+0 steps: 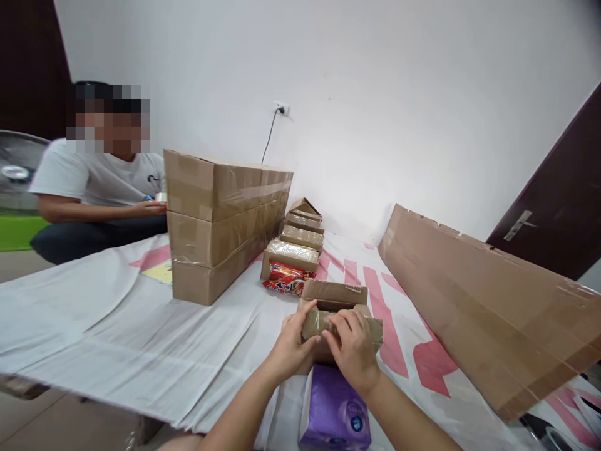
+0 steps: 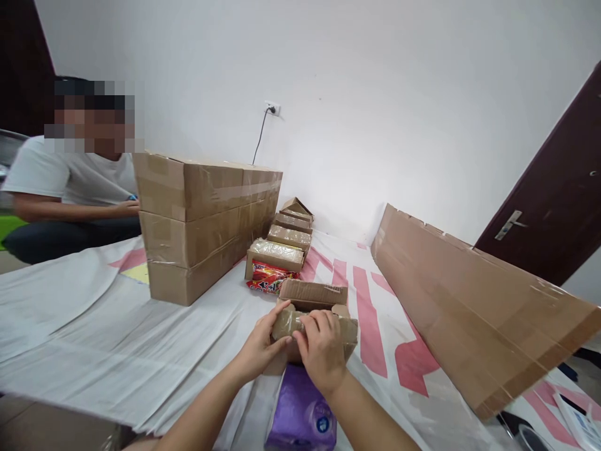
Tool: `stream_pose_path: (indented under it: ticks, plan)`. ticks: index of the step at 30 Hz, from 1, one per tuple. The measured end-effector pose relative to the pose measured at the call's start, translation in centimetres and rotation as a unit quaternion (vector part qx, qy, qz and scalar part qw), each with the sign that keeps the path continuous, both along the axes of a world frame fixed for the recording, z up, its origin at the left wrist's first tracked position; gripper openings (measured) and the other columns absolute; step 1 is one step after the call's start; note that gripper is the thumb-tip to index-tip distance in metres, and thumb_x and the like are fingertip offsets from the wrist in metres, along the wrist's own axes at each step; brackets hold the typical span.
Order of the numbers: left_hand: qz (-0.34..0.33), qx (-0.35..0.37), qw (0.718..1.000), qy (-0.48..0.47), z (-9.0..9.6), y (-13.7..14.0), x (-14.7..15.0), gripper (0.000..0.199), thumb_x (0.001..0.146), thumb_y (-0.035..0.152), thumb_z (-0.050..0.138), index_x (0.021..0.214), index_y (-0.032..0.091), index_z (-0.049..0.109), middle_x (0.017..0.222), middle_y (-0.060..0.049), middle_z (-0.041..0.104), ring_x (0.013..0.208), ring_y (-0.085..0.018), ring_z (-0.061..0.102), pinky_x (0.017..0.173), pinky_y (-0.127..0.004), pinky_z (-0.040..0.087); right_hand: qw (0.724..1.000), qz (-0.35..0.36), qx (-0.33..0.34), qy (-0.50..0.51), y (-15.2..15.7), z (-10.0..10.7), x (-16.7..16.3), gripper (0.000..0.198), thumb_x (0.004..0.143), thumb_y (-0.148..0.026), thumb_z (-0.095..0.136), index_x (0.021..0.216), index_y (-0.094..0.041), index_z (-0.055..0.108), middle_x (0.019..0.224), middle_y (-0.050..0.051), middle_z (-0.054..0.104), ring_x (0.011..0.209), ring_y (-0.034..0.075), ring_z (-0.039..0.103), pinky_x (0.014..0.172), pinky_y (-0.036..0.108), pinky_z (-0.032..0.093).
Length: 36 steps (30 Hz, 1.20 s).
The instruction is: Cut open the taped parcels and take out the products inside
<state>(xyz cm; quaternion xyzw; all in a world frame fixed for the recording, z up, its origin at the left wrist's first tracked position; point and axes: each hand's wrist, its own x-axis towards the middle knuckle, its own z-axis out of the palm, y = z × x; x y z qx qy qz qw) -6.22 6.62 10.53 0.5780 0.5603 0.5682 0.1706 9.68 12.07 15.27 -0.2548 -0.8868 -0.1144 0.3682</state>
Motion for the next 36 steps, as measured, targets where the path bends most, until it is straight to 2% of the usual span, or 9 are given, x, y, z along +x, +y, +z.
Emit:
stream_pose_path:
  ticks: [3,6,11,14,19,23,26,33,36]
  plan:
    - [0.004,-0.004,1.000,-0.011,0.0,0.0,0.1,0.071,0.069,0.012,0.061,0.137,0.025,0.043,0.137,-0.008,0.053,0.121,-0.029,0.047,0.105,-0.047,0.031,0.999,-0.012,0.015,-0.026,0.8,0.3,-1.7,0.006,0.088,-0.021,0.056,0.091,-0.021,0.060,0.090,0.005,0.062,0.087,0.023,0.053,0.079,0.038,0.045]
    - [0.002,-0.016,1.000,-0.018,0.0,-0.1,0.1,0.074,0.067,0.010,0.063,0.137,0.024,0.044,0.137,-0.008,0.053,0.121,-0.030,0.047,0.106,-0.046,0.032,1.000,0.000,0.015,-0.018,1.5,0.5,-2.0,0.017,0.091,-0.016,0.047,0.079,-0.021,0.058,0.080,0.004,0.061,0.080,0.022,0.052,0.072,0.035,0.043]
    - [-0.010,-0.028,0.999,-0.022,-0.2,-0.1,0.3,0.077,0.066,0.010,0.062,0.139,0.026,0.042,0.136,-0.007,0.053,0.121,-0.029,0.045,0.106,-0.046,0.032,0.999,0.029,0.002,0.018,2.2,0.7,-0.9,0.020,0.094,-0.021,0.041,0.078,-0.022,0.054,0.078,0.003,0.060,0.074,0.020,0.054,0.067,0.032,0.042]
    - [-0.017,-0.039,0.999,-0.026,-0.2,0.0,0.5,0.079,0.064,0.009,0.064,0.138,0.026,0.042,0.136,-0.006,0.053,0.122,-0.028,0.043,0.107,-0.045,0.031,0.997,0.029,-0.049,0.048,3.1,0.6,0.4,0.022,0.095,-0.029,0.039,0.080,-0.023,0.054,0.079,0.004,0.061,0.074,0.020,0.057,0.069,0.033,0.044]
    - [-0.029,-0.056,0.997,-0.037,-0.3,0.2,0.9,0.081,0.064,0.011,0.068,0.139,0.028,0.042,0.136,-0.006,0.052,0.123,-0.029,0.041,0.107,-0.045,0.031,0.975,0.007,-0.195,0.102,5.0,-0.1,4.0,0.028,0.091,-0.045,0.041,0.079,-0.025,0.056,0.078,0.003,0.065,0.074,0.020,0.062,0.067,0.031,0.048]
    - [-0.059,-0.057,0.996,-0.026,-0.2,0.2,1.6,0.083,0.064,0.011,0.069,0.139,0.029,0.041,0.138,-0.005,0.050,0.125,-0.029,0.039,0.109,-0.046,0.029,0.963,0.001,-0.241,0.124,5.4,-0.5,6.7,0.030,0.084,-0.052,0.047,0.080,-0.026,0.061,0.081,0.002,0.068,0.076,0.021,0.064,0.067,0.028,0.049]
    - [-0.062,-0.055,0.996,-0.019,-0.2,0.3,2.0,0.082,0.064,0.010,0.068,0.139,0.028,0.041,0.139,-0.006,0.050,0.126,-0.029,0.039,0.109,-0.046,0.029,0.948,-0.014,-0.281,0.147,5.4,-0.5,7.1,0.032,0.081,-0.055,0.048,0.079,-0.026,0.061,0.079,0.002,0.069,0.074,0.020,0.064,0.065,0.027,0.049]
    - [-0.057,-0.026,0.998,-0.009,-0.5,0.7,2.2,0.077,0.068,0.009,0.063,0.140,0.024,0.040,0.139,-0.009,0.050,0.126,-0.028,0.043,0.109,-0.046,0.030,0.928,0.026,-0.321,0.186,5.0,1.2,5.5,0.025,0.082,-0.044,0.049,0.072,-0.023,0.056,0.067,0.001,0.064,0.066,0.019,0.058,0.062,0.029,0.046]
    - [-0.045,-0.009,0.999,0.001,-0.7,1.1,2.0,0.071,0.072,0.011,0.060,0.139,0.023,0.041,0.138,-0.010,0.052,0.125,-0.029,0.045,0.107,-0.049,0.031,0.928,0.005,-0.327,0.178,5.0,1.8,5.2,0.020,0.083,-0.036,0.046,0.071,-0.023,0.054,0.070,0.001,0.065,0.070,0.019,0.060,0.067,0.030,0.047]
